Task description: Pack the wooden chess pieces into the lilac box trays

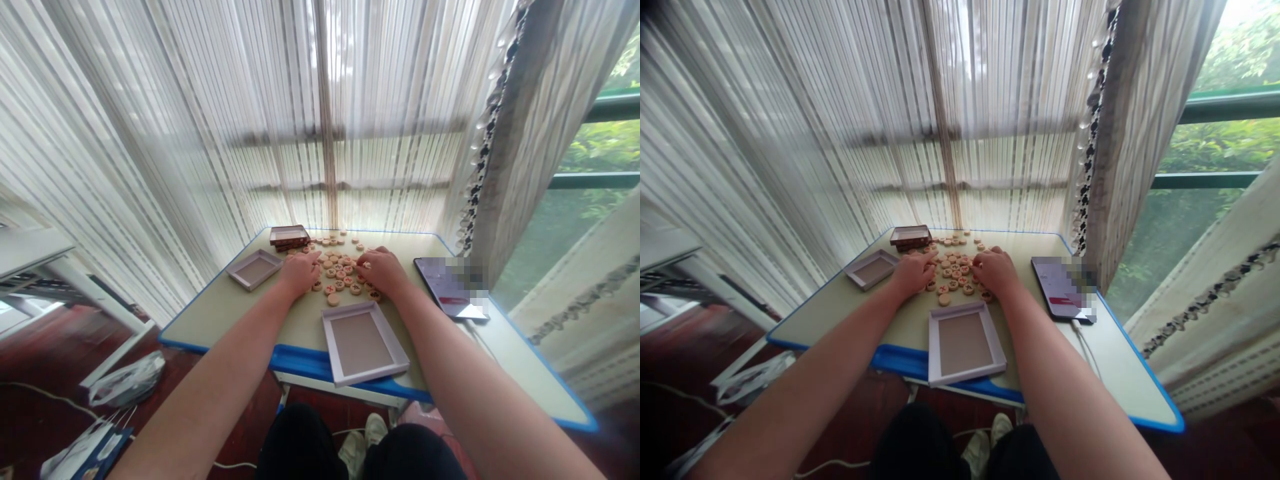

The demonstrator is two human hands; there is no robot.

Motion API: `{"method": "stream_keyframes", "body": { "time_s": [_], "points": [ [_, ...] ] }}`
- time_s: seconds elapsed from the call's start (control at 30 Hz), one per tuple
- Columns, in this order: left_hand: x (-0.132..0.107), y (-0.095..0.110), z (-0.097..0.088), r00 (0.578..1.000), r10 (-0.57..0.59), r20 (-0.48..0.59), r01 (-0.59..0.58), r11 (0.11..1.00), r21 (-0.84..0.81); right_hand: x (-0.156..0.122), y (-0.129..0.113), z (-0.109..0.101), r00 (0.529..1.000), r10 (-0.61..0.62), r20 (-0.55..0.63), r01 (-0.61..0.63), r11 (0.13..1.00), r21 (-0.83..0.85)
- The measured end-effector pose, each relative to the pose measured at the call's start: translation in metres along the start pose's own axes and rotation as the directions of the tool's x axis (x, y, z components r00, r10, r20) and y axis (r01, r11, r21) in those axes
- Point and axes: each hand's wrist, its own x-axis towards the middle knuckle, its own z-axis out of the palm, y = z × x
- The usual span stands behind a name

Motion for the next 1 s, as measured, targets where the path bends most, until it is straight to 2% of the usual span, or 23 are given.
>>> {"method": "stream_keyframes", "body": {
  "time_s": [0.13, 0.27, 0.37, 0.53, 0.7, 0.9, 1.0],
  "points": [
    [0.000, 0.000, 0.000, 0.999, 0.030, -0.025, -0.031, 0.999, -0.040, 0.001, 0.000, 0.005, 0.999, 0.032, -0.006, -0.032, 0.999, 0.034],
    [0.001, -0.002, 0.000, 0.997, 0.069, 0.042, -0.065, 0.995, -0.082, 0.002, 0.003, 0.010, 0.993, 0.115, 0.012, -0.116, 0.992, 0.049],
    [0.002, -0.003, 0.000, 0.997, 0.046, 0.067, -0.040, 0.995, -0.089, 0.003, 0.005, 0.010, 0.991, 0.131, 0.020, -0.132, 0.990, 0.045],
    [0.003, -0.002, 0.001, 0.999, 0.004, 0.047, -0.001, 0.998, -0.066, 0.003, 0.009, 0.013, 0.995, 0.097, -0.027, -0.097, 0.995, 0.016],
    [0.002, 0.001, 0.003, 1.000, -0.018, 0.013, 0.019, 0.993, -0.117, 0.002, 0.012, 0.014, 0.998, 0.048, 0.044, -0.048, 0.999, -0.014],
    [0.003, 0.002, 0.005, 1.000, -0.014, 0.018, 0.016, 0.994, -0.107, 0.001, 0.007, 0.009, 0.992, 0.117, 0.041, -0.113, 0.991, -0.078],
    [0.004, 0.000, 0.007, 0.999, -0.034, -0.040, 0.030, 0.993, -0.110, 0.001, 0.006, 0.009, 0.988, 0.146, 0.058, -0.141, 0.986, -0.083]
  ]
}}
